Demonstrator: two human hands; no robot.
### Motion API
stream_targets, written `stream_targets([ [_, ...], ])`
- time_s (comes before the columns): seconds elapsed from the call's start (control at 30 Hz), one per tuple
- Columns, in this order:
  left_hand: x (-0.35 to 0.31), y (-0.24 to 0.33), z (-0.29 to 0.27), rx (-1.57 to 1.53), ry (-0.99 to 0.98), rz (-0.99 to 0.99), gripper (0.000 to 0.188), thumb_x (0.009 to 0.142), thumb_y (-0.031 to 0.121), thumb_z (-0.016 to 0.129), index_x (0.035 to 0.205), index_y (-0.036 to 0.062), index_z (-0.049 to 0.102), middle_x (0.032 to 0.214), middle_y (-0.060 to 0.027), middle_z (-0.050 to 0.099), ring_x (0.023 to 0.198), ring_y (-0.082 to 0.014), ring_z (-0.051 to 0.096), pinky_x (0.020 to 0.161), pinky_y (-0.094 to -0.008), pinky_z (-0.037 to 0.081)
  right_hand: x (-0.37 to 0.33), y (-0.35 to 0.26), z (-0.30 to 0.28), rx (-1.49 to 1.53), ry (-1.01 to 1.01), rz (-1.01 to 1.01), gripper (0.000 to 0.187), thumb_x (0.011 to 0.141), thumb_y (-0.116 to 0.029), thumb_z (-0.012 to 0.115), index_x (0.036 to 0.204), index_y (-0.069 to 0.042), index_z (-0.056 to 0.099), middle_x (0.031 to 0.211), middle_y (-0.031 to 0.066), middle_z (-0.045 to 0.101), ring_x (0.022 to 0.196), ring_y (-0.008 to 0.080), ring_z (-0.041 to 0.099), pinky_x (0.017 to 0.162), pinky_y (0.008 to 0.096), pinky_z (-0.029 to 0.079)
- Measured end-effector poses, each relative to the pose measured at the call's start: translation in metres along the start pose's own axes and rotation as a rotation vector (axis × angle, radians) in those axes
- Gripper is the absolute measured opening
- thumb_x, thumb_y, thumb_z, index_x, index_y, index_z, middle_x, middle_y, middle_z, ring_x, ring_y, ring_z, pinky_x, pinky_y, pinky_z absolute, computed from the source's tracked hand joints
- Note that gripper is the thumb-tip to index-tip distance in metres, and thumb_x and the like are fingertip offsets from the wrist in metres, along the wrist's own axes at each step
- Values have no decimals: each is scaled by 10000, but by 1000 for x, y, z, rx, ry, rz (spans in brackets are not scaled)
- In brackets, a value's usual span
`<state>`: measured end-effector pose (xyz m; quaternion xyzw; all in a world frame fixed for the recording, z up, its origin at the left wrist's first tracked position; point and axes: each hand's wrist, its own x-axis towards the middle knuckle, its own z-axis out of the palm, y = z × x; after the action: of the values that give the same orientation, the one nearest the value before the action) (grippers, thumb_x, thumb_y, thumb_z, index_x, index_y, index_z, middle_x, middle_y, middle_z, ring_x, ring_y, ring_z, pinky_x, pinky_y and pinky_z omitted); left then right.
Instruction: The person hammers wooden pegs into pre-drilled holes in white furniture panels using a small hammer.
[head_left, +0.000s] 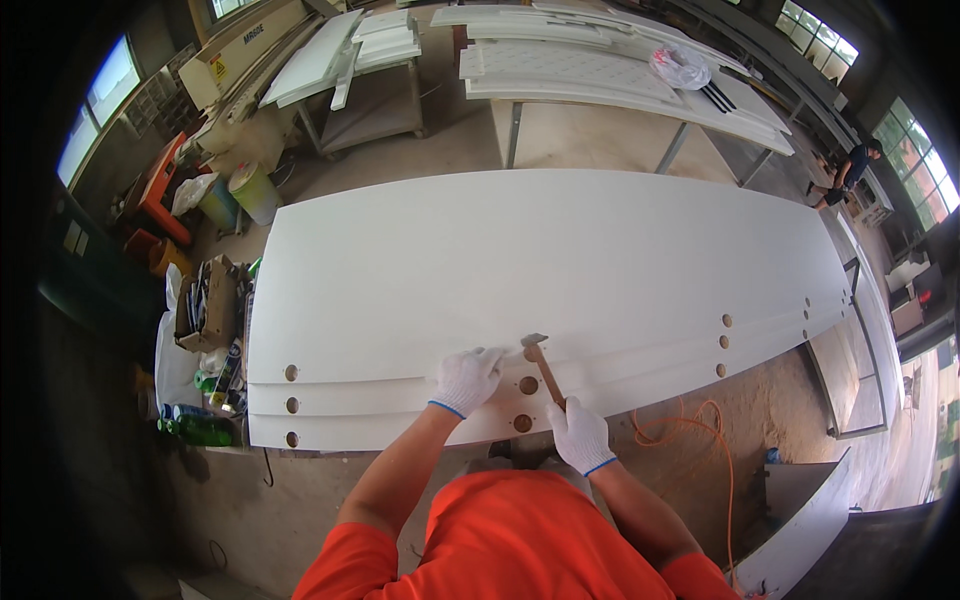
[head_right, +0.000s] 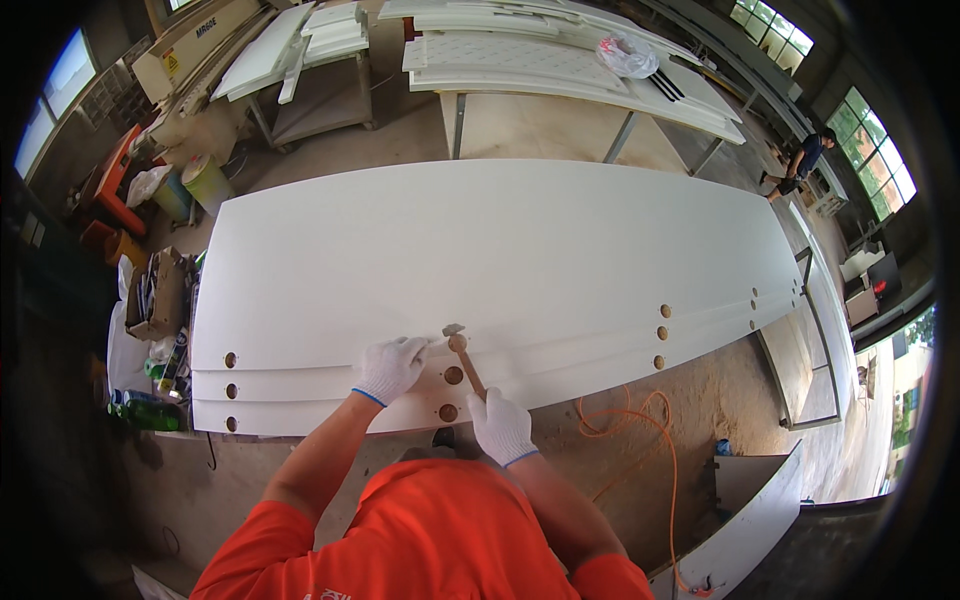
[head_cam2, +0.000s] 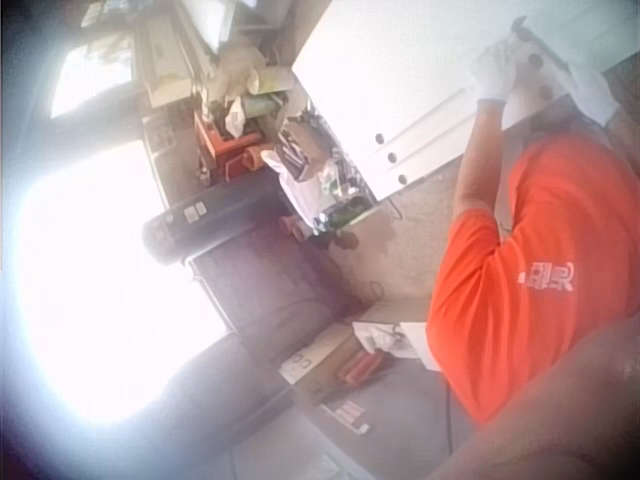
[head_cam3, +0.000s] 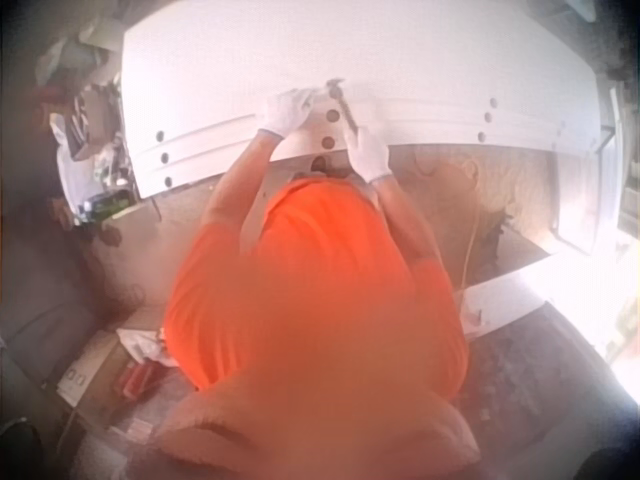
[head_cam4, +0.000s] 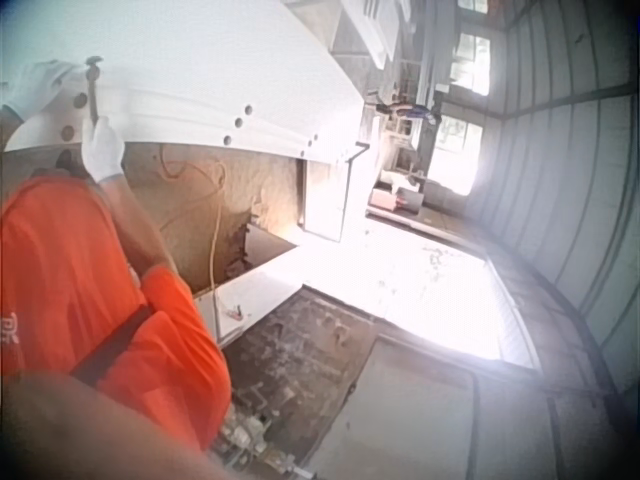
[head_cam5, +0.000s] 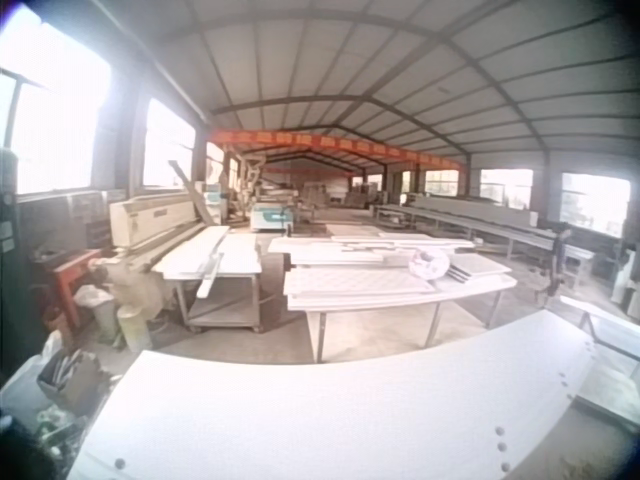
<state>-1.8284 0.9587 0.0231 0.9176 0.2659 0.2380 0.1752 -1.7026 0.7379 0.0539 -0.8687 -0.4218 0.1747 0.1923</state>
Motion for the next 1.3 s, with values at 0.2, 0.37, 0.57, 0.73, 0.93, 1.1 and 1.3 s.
stream_targets([
  [0.2,1,3,-4,-14,-6,9,51,919,190,657,891,164,690,798,-102,706,677,-364,708,590,-504,567,1,-2,-3,-41,12,13,481,1071,-481,509,952,-28,620,751,240,699,731,474,700,678,594,540],
  [0.37,1,4,-3,-2,14,-7,50,913,191,657,878,163,679,798,-101,706,685,-362,708,595,-503,564,3,-1,0,-67,-12,-1,482,1070,-486,511,950,-31,613,747,236,697,726,477,695,675,602,533],
  [0.57,4,7,-11,-78,-32,-83,111,927,173,652,942,159,761,841,-110,731,733,-369,709,639,-476,570,9,2,4,-76,10,-2,478,1068,-486,516,958,-31,614,742,238,694,717,477,693,678,605,533],
  [0.73,5,3,-10,-146,-34,-97,121,935,220,663,944,158,767,868,-110,738,751,-368,717,635,-496,569,4,4,2,-42,56,-35,464,1062,-478,536,953,-34,614,720,220,693,688,472,690,654,591,539],
  [0.93,5,-2,-8,-166,-62,-159,128,926,193,671,973,132,774,887,-135,749,794,-382,722,673,-473,576,8,3,0,-72,39,-50,472,1059,-478,545,908,-36,616,712,213,690,674,458,691,646,585,538],
  [1.1,8,-2,-11,-252,21,-257,117,925,172,691,993,121,771,897,-149,756,809,-383,730,701,-451,586,17,11,-1,-163,-49,-58,449,1056,-455,563,909,-34,617,708,209,688,665,448,690,639,580,539],
  [1.3,3,-1,-14,-348,81,-380,137,951,191,689,1017,99,765,905,-168,755,813,-379,735,728,-438,594,18,13,8,-158,42,-162,436,1042,-456,592,910,-41,620,722,213,690,666,461,684,606,569,533],
])
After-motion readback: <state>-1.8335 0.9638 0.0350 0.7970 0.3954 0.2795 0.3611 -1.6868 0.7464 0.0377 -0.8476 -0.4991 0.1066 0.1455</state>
